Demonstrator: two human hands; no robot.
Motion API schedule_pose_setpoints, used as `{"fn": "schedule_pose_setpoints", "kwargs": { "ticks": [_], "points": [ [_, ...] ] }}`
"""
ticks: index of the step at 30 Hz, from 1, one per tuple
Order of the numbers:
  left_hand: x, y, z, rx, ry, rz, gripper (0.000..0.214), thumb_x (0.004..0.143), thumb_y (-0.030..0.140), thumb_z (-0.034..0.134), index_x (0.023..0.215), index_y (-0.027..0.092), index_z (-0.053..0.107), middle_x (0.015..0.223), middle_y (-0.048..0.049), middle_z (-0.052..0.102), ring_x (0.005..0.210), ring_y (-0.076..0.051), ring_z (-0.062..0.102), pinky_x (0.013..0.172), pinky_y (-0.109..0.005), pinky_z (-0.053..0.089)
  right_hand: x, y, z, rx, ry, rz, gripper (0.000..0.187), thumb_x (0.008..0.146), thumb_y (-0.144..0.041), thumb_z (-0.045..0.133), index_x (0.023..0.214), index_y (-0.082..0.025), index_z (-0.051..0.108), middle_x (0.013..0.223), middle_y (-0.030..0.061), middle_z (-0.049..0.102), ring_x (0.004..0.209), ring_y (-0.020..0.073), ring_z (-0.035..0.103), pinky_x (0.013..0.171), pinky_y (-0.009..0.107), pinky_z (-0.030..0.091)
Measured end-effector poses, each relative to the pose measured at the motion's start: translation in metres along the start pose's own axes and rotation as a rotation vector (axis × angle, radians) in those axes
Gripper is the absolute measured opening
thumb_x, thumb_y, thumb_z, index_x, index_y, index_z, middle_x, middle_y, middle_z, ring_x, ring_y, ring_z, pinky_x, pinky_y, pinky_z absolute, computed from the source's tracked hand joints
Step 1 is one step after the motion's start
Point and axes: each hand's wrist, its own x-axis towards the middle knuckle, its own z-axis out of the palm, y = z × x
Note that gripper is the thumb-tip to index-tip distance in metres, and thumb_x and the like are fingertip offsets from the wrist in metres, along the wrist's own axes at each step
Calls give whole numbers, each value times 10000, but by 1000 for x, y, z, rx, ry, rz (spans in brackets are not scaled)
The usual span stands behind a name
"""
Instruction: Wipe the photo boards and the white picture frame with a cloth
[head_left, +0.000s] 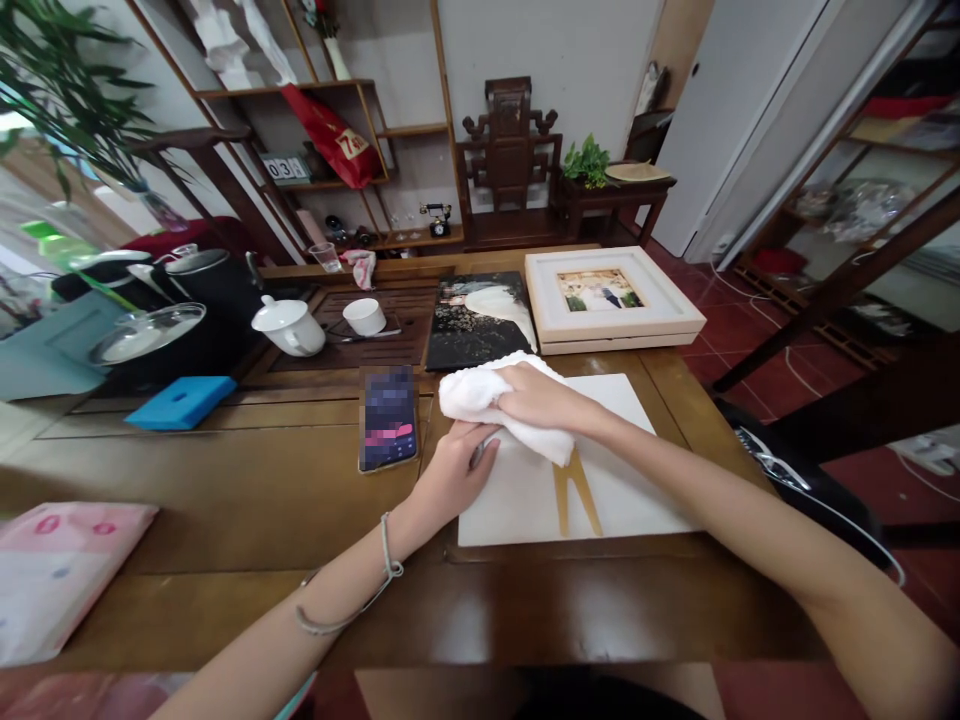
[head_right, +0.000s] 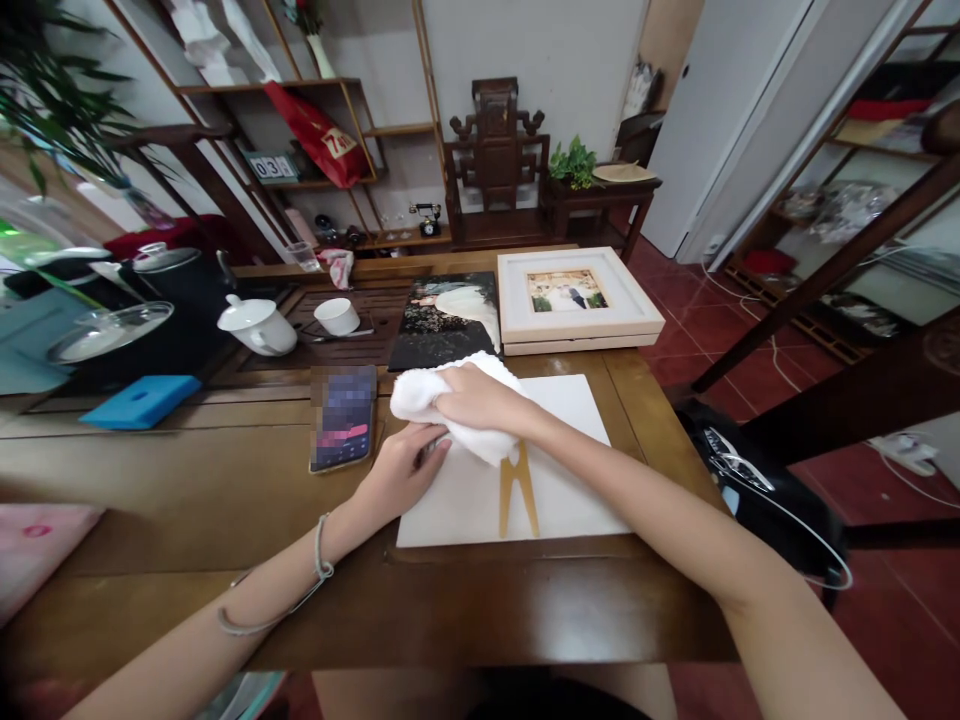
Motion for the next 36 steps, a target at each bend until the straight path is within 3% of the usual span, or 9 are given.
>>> {"fn": "schedule_pose_setpoints", "kwargs": {
  "ticks": [6,9,12,18,22,26,31,34,36],
  "points": [
    [1,-4,6,-13,28,42,312,947,164,476,1216,163,632,1302,-141,652,1262,-275,589,1164,-578,341,-50,24,-22,-236,49,136,323,744,-106,454,989,-132,662,1019,160,719,927,298,646,830,391,460],
    [1,-5,7,-23,49,40,322,945,169,476,1234,142,615,1305,-163,649,1272,-280,584,1152,-591,357,-72,32,-24,-354,82,181,374,721,-69,442,1030,-96,651,1071,203,693,1035,344,624,953,486,412],
    [1,-4,5,-45,89,34,317,953,161,450,1216,135,626,1298,-166,652,1270,-266,588,1123,-527,424,-75,29,-7,-421,70,157,474,718,-71,474,1168,-62,622,1248,227,632,1271,359,503,1104,509,294],
    [0,-9,2,-54,135,-53,456,990,173,369,1436,133,455,1362,-166,614,1268,-242,591,1085,-448,477,-72,-5,43,-609,-17,-31,649,754,-144,547,1368,53,481,1493,320,397,1445,415,266,1189,537,156],
    [-3,-16,3,-80,57,-40,594,966,140,376,1550,171,268,1442,-152,554,1325,-251,546,1118,-472,442,-107,-42,55,-574,-87,-193,641,744,-221,589,1323,47,527,1439,348,449,1382,434,380,1151,539,268],
    [-2,-16,5,-42,11,5,541,944,149,424,1485,158,414,1495,-151,494,1420,-286,424,1191,-528,330,-135,-59,42,-491,-113,-205,537,707,-231,595,1211,-52,640,1318,250,613,1280,365,525,1115,482,358],
    [-1,-8,4,41,-47,21,490,959,249,475,1434,131,468,1505,-182,472,1449,-297,370,1200,-576,274,-107,-15,16,-644,28,119,525,727,-109,530,1239,-75,640,1331,195,623,1353,367,446,1138,532,313],
    [-1,-4,3,74,-85,13,506,979,255,436,1462,106,415,1523,-201,439,1461,-287,351,1207,-572,258,-87,9,17,-724,78,153,627,729,-80,536,1355,-38,549,1457,216,507,1393,400,379,1141,540,304],
    [-1,-4,3,89,-94,7,477,992,231,382,1447,94,430,1521,-204,441,1461,-279,354,1211,-563,255,-85,7,27,-761,65,110,637,729,-82,554,1358,16,526,1472,271,463,1398,418,363,1143,527,308]
  ]
}}
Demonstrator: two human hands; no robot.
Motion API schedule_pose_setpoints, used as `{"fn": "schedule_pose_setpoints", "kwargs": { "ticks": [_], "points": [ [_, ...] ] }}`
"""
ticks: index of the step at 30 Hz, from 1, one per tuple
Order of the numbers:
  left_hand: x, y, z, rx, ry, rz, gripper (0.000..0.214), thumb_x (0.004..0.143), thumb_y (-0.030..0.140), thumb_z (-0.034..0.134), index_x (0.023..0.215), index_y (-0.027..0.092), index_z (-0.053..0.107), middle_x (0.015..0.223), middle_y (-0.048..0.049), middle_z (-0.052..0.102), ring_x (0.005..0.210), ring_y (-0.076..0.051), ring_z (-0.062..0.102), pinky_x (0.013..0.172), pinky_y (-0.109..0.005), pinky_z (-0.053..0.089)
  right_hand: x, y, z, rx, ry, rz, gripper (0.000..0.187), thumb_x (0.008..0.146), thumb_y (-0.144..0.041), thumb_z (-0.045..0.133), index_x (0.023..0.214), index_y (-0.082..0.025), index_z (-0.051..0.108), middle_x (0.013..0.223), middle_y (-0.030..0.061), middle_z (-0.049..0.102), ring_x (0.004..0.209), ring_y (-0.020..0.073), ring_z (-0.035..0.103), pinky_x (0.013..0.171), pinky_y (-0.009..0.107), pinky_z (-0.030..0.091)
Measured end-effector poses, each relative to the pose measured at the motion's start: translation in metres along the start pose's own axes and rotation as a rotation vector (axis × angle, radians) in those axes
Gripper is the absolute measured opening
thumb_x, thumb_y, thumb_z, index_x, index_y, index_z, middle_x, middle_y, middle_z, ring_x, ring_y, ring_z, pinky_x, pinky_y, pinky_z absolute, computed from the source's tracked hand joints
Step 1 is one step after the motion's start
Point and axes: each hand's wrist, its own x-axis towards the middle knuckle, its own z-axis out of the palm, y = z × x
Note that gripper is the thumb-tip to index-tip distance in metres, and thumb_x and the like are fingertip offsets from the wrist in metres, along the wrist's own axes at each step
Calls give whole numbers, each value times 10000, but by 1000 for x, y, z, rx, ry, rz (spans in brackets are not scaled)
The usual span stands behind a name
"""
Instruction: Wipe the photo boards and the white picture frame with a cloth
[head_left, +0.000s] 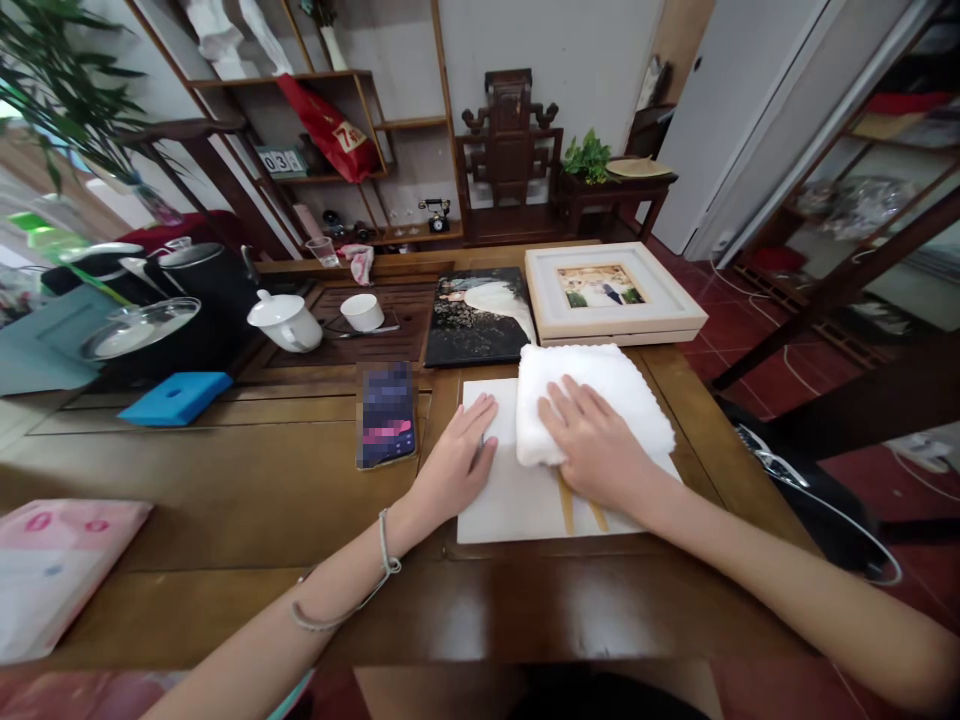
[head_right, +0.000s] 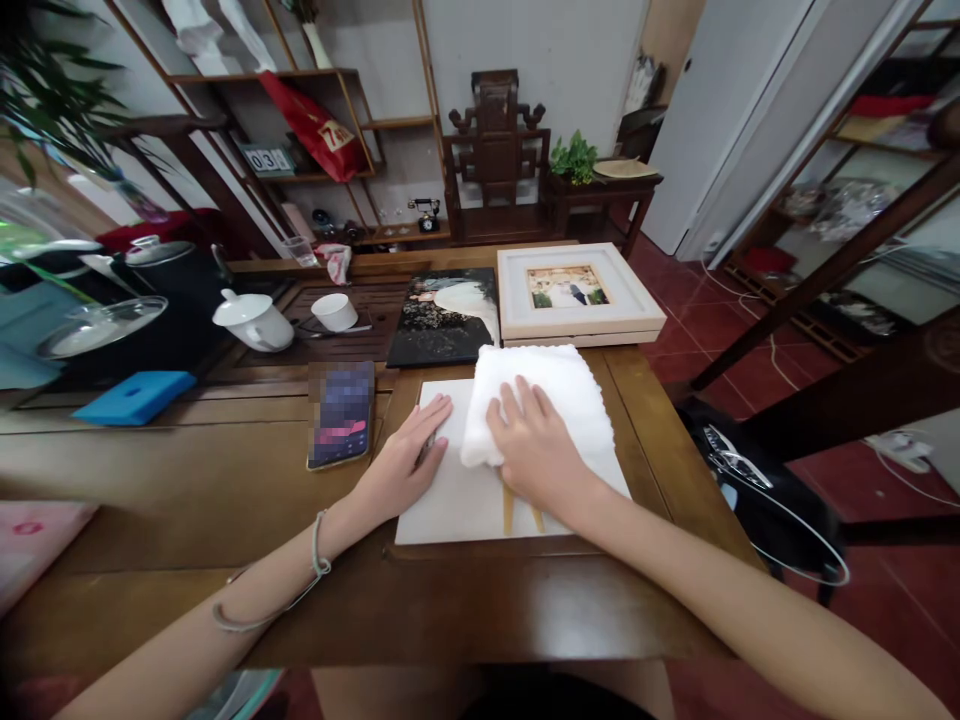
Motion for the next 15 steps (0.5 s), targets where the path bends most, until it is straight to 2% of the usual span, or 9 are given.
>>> {"fn": "schedule_pose_setpoints", "kwargs": {
  "ticks": [4,6,8,11,15],
  "points": [
    [-1,-3,0,7,-5,4,456,991,182,342,1428,115,455,1523,-183,446,1466,-265,350,1219,-552,246,-35,-44,-9,-6,22,-221,589,716,-186,610,1250,62,589,1350,352,538,1287,458,494,1071,528,407],
    [-2,-4,0,4,-13,10,459,988,175,349,1433,132,450,1533,-174,434,1472,-266,336,1220,-553,244,-59,-64,-19,23,65,-362,587,699,-268,628,1194,48,625,1274,354,594,1199,465,568,1002,530,467],
    [-2,-5,0,0,-19,12,459,991,188,365,1442,150,440,1543,-166,421,1478,-272,323,1218,-558,245,-74,-71,-26,66,89,-440,571,677,-306,637,1145,22,656,1227,339,629,1151,449,603,973,521,490],
    [-1,-4,0,-6,-17,18,464,991,182,360,1450,165,431,1543,-160,422,1476,-273,328,1217,-566,242,-67,-55,-27,159,29,-369,535,672,-234,624,1169,-41,662,1269,271,639,1207,390,582,1035,509,451],
    [0,-2,0,-3,-23,3,465,1001,187,330,1454,148,429,1533,-166,435,1470,-275,339,1217,-576,232,-20,-5,-9,202,-34,-159,614,701,-88,562,1314,-96,588,1446,179,533,1391,332,408,1140,516,333]
  ]
}}
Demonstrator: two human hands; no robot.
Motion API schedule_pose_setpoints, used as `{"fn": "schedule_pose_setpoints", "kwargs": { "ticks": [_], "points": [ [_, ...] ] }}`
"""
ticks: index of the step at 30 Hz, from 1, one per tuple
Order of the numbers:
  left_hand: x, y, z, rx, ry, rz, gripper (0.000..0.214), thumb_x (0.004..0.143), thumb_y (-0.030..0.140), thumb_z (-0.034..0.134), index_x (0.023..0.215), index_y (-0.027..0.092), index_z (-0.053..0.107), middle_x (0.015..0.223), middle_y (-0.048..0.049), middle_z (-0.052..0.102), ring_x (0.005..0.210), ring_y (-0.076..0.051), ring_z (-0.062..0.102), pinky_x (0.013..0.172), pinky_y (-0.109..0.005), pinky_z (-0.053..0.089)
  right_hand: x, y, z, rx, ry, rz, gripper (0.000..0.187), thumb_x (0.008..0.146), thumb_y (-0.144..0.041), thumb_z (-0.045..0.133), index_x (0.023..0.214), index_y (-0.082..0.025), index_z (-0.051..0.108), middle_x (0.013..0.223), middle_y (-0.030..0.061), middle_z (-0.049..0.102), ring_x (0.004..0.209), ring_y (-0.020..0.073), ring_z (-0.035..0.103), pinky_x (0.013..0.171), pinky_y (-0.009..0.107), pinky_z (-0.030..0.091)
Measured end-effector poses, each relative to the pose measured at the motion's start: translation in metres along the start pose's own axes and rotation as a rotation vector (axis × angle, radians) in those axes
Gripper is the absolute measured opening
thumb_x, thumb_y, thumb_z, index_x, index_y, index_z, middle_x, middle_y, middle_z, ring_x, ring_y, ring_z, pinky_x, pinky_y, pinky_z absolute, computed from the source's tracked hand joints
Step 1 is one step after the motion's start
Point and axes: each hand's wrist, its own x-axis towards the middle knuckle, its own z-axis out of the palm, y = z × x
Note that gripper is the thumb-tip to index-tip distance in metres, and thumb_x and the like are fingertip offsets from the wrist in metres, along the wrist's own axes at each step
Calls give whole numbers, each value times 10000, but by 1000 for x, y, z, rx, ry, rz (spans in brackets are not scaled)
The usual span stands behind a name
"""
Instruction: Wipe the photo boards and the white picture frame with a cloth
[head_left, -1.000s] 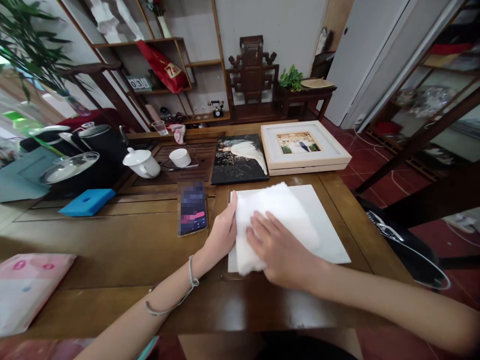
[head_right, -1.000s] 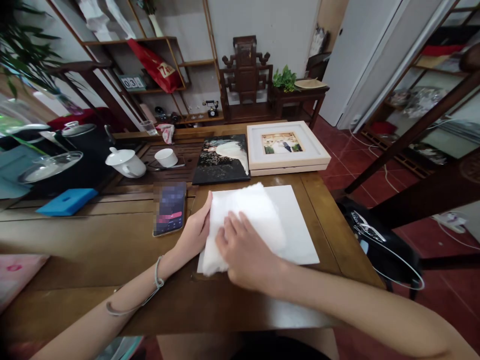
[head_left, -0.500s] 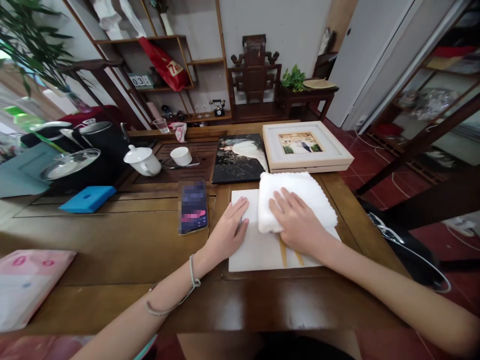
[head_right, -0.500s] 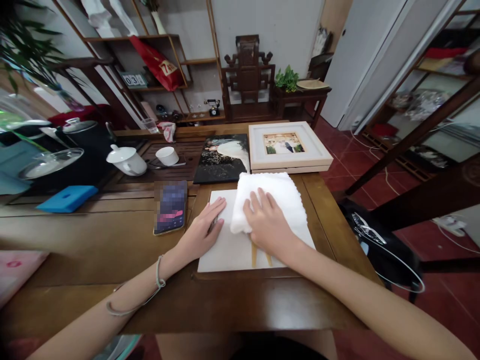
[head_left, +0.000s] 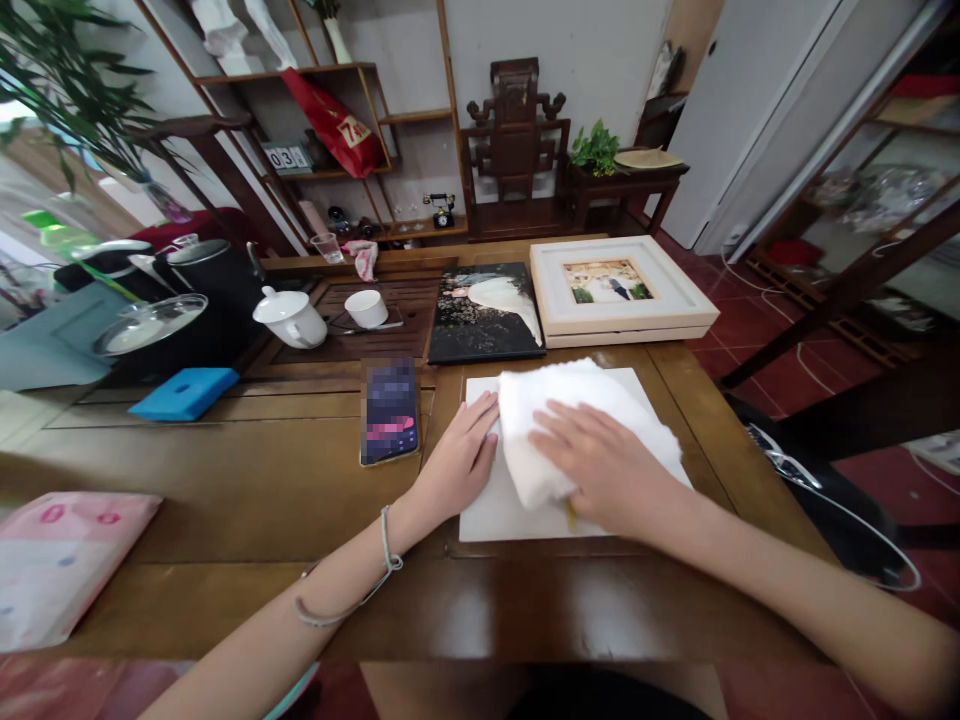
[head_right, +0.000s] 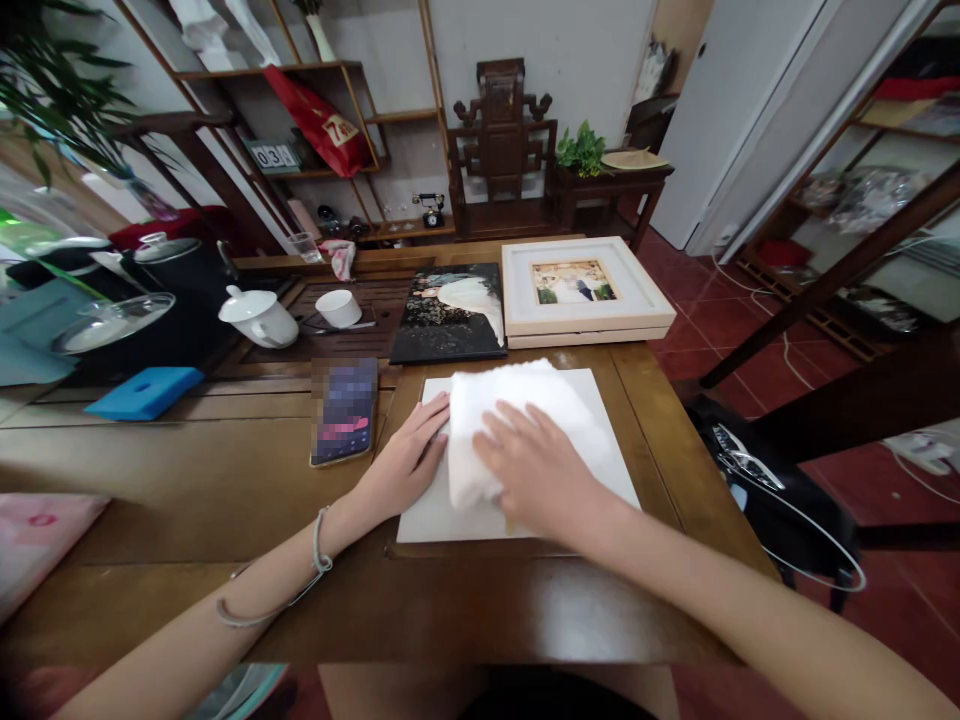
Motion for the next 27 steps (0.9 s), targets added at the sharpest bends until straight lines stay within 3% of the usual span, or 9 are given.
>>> {"fn": "schedule_pose_setpoints", "kwargs": {
  "ticks": [3,5,8,11,15,18,22,24,27],
  "points": [
    [0,0,0,3,4,-4,463,1007,218,341,1453,131,430,1531,-178,434,1468,-284,341,1215,-580,233,23,31,7,-14,59,87,649,728,-49,544,1377,-62,522,1501,195,462,1438,335,325,1169,527,276],
    [0,0,0,-1,15,0,460,1006,220,347,1451,146,436,1530,-168,440,1466,-281,346,1214,-576,238,25,31,9,-40,64,101,654,735,-35,539,1388,-31,501,1502,225,448,1439,359,313,1160,542,287],
    [0,0,0,-5,15,1,457,1004,215,353,1446,148,446,1525,-166,448,1460,-279,360,1214,-572,244,9,2,9,-131,-7,61,661,721,-59,574,1373,25,501,1468,294,453,1392,442,362,1094,574,370],
    [0,1,-1,-6,12,-11,458,999,197,347,1438,133,459,1522,-175,449,1462,-280,356,1217,-569,239,-19,-40,4,-190,-39,-75,682,700,-171,645,1328,70,533,1380,358,506,1281,514,472,981,589,468],
    [-1,1,-2,-31,5,-8,488,967,140,361,1445,151,458,1536,-164,434,1468,-279,343,1222,-562,237,-43,-63,-5,-99,-21,-265,691,671,-312,699,1252,50,606,1289,356,582,1195,497,556,901,536,531],
    [0,1,-3,-31,-14,-7,496,954,119,362,1440,141,460,1535,-169,432,1473,-279,333,1224,-560,231,-32,-41,-11,42,-78,-220,662,664,-236,699,1285,-28,601,1348,278,582,1274,417,522,1018,511,472],
    [1,2,-4,-21,-15,-8,470,982,164,355,1441,154,454,1528,-160,444,1474,-271,332,1222,-568,227,-1,4,-6,57,-81,-33,706,711,-88,599,1408,-84,489,1513,196,446,1443,365,305,1149,580,295],
    [1,2,-3,-13,-3,-11,460,995,202,362,1445,156,447,1527,-162,446,1469,-275,343,1218,-576,229,8,17,-2,-17,-56,81,720,723,-52,561,1434,-68,448,1538,195,409,1447,397,275,1127,598,325],
    [1,2,-3,-4,2,-8,453,1003,222,356,1435,132,455,1524,-178,446,1467,-275,346,1217,-569,233,6,15,1,-171,-57,211,707,725,-17,530,1426,-11,441,1504,245,433,1369,452,390,1031,565,453]
  ]
}}
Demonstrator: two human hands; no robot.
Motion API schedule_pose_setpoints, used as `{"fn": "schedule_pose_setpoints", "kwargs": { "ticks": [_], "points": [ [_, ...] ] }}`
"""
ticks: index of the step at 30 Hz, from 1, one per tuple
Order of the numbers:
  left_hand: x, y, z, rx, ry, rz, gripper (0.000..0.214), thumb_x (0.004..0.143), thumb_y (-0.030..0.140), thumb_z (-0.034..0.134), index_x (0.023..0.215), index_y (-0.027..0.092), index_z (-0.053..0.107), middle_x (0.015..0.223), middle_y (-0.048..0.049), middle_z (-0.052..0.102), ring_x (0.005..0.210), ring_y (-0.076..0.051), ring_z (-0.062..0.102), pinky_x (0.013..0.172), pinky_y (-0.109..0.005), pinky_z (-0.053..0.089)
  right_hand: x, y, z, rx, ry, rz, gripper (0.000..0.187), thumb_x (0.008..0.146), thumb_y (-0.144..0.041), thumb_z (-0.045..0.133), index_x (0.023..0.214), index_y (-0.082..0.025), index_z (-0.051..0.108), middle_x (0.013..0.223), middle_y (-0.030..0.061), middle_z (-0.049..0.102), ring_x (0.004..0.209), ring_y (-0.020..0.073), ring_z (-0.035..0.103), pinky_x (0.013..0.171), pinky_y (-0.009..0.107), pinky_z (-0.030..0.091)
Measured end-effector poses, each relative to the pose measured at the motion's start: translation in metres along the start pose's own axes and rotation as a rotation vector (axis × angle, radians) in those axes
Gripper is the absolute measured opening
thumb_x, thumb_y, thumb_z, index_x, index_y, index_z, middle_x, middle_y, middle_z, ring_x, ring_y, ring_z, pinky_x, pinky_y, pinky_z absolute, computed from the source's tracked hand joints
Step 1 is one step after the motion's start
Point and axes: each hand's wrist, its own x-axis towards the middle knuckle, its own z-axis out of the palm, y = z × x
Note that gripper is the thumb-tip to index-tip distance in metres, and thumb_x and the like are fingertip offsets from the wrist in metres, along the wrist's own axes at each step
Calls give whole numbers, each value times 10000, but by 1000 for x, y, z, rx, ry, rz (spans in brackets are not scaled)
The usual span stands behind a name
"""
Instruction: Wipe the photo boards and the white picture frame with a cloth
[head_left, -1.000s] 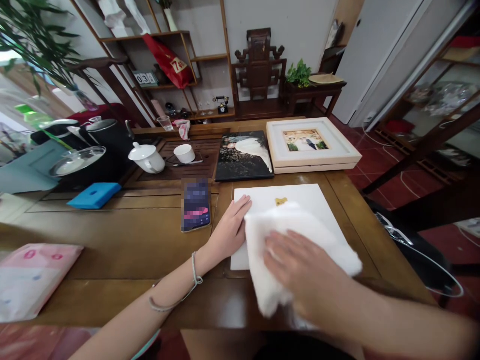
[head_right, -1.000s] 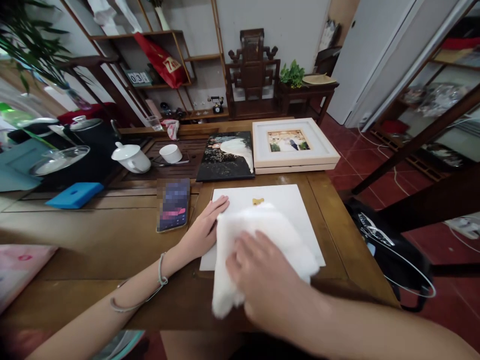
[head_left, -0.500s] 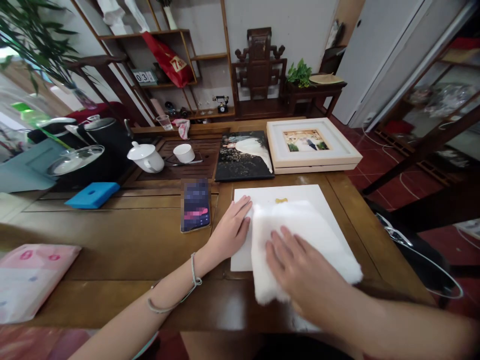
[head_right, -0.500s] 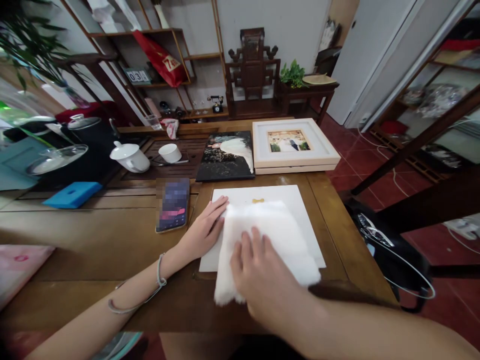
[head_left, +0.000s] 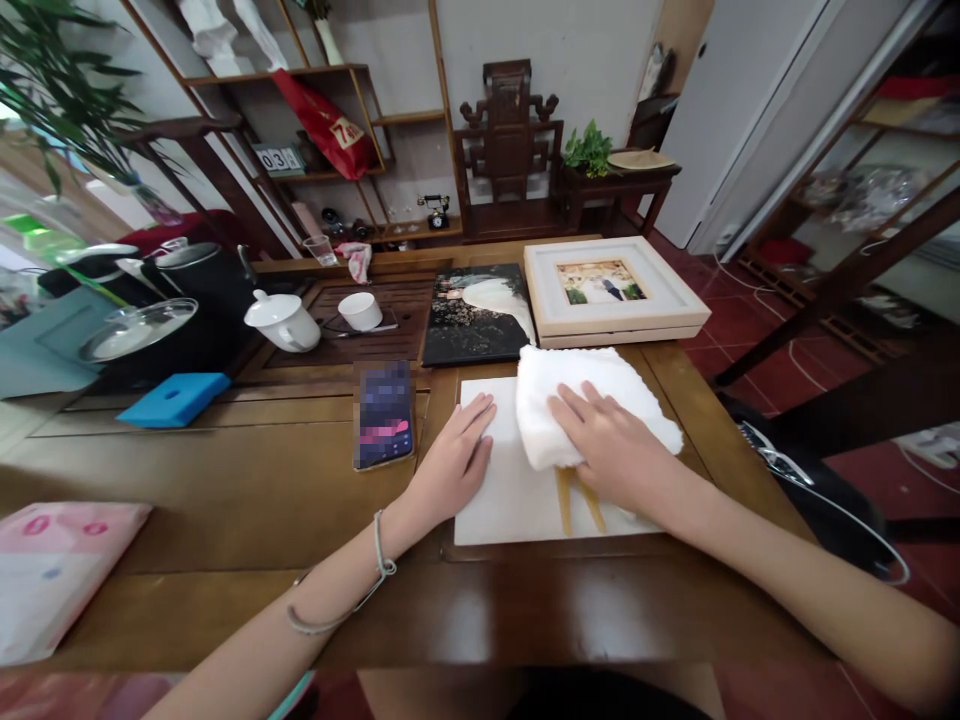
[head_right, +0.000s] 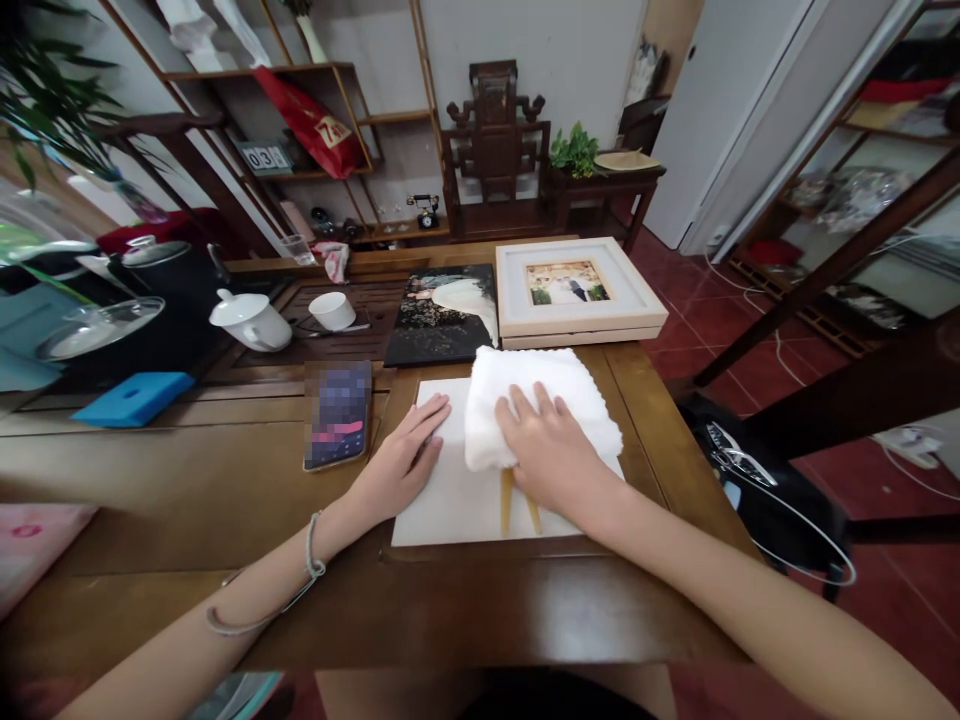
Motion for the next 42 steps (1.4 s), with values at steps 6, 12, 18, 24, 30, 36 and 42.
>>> {"fn": "schedule_pose_setpoints", "kwargs": {
  "ticks": [6,12,18,24,30,36,42],
  "points": [
    [0,1,0,-8,13,0,448,998,218,362,1427,148,470,1520,-169,455,1461,-273,358,1217,-567,237,-58,-34,-15,-120,-205,-119,745,603,-39,604,1345,1,544,1329,325,571,1123,466,622,727,457,618],
    [0,1,-1,-5,0,-10,450,999,225,361,1419,111,475,1520,-187,448,1463,-270,354,1228,-548,218,-59,-29,-30,60,-127,-221,720,584,-66,585,1299,-153,598,1237,191,671,1043,377,659,771,464,594],
    [-1,-2,1,-8,18,4,448,1002,230,367,1432,152,464,1521,-164,455,1464,-271,352,1218,-565,233,-5,12,-20,131,-4,-54,571,709,-8,522,1259,-145,595,1328,160,603,1205,348,541,900,465,521],
    [0,-1,1,-9,24,12,448,999,226,369,1429,149,471,1515,-167,461,1456,-270,368,1216,-561,238,-28,24,-23,55,-108,38,526,670,58,485,1135,-142,628,1204,168,653,1055,328,637,764,408,535],
    [0,-1,1,-14,19,5,456,997,226,373,1433,132,469,1520,-174,454,1462,-277,355,1221,-560,228,-90,12,-46,277,-152,-291,652,594,77,492,1072,-324,684,949,-8,723,850,232,666,751,330,495],
    [-1,-2,1,-25,15,-3,455,998,232,376,1438,155,467,1524,-159,452,1468,-280,341,1223,-565,217,-44,41,-41,236,-140,-48,659,634,33,476,1145,-316,701,1027,7,742,959,258,672,789,358,477],
    [-1,-3,1,-13,4,1,458,1000,230,370,1437,126,459,1529,-172,441,1477,-280,324,1225,-564,216,2,56,-22,72,-62,102,452,758,-11,482,1156,-146,648,1146,128,675,1080,304,596,766,368,474]
  ]
}}
